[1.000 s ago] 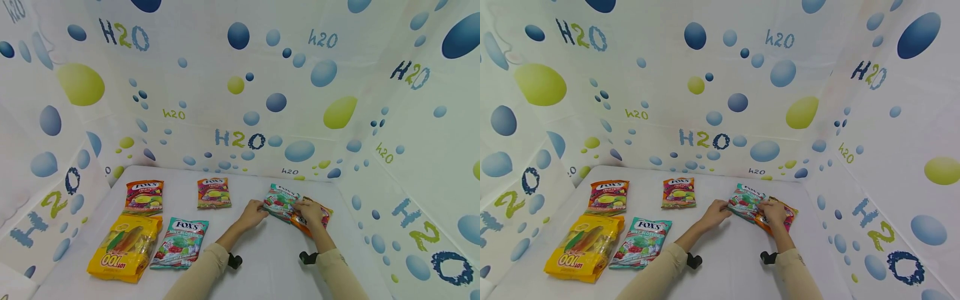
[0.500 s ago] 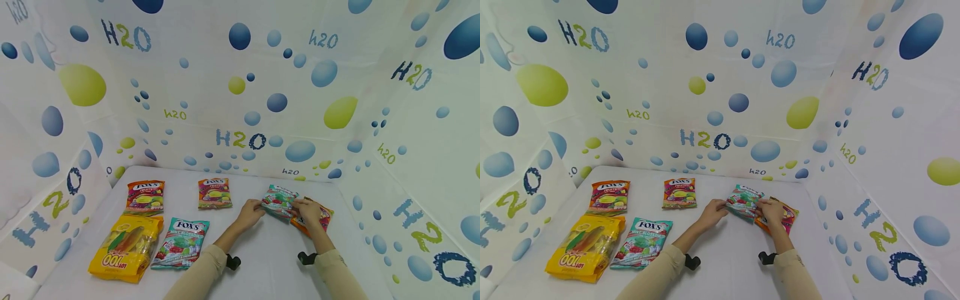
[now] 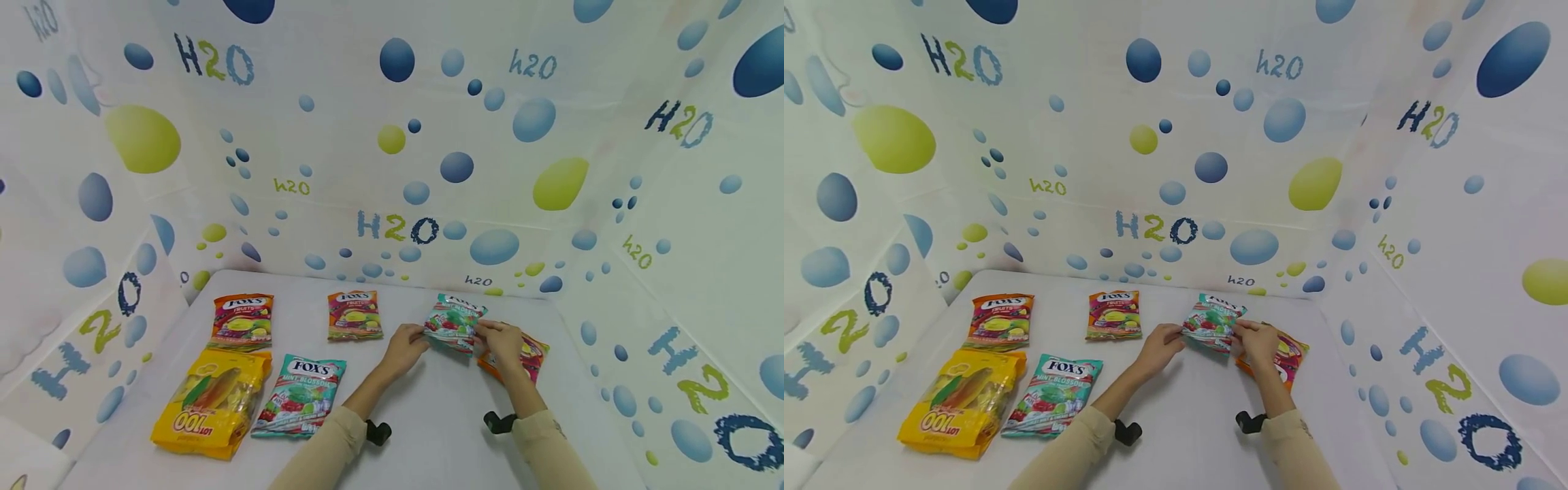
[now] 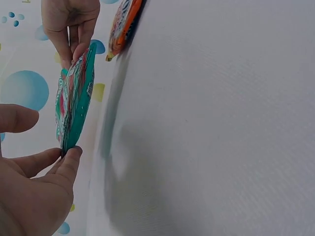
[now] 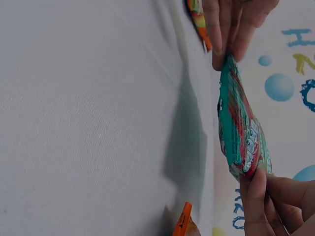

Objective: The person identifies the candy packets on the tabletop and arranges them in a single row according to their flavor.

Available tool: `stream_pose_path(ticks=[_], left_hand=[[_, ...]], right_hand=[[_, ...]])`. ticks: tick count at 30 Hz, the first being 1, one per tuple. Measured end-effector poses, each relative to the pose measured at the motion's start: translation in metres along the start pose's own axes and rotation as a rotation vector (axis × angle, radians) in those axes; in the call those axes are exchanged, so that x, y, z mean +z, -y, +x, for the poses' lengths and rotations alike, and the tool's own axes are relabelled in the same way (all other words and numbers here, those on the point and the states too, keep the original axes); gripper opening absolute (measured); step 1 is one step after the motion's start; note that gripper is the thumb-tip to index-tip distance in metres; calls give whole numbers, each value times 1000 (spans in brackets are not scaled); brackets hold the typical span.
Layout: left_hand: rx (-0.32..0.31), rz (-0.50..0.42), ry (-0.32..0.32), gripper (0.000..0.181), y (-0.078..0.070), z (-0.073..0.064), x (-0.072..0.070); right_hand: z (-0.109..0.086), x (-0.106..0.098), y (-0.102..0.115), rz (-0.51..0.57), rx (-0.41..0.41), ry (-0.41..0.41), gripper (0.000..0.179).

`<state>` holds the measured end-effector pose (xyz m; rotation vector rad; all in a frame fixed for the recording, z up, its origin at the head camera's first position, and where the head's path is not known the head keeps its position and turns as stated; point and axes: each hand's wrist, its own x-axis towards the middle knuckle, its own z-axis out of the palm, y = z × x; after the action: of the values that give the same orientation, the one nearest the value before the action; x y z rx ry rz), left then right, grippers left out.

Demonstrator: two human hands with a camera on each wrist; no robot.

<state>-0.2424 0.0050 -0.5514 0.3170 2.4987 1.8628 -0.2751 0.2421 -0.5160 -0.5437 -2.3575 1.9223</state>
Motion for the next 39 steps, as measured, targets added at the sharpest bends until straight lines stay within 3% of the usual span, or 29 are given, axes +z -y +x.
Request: stream_pose_path(ticks=[12,25,39], left_hand=[[0,-86,-15,41,-2,-13,-8],[0,-39,-54,40,-10,-29,-24],[-17,-115,-115,34,-19,-51,-37]], right_hand=[[-9,8,3,122,-18,55,24],[-22,17,3,155,-11,49,25],[-38,28,6,154,-67,91,21]])
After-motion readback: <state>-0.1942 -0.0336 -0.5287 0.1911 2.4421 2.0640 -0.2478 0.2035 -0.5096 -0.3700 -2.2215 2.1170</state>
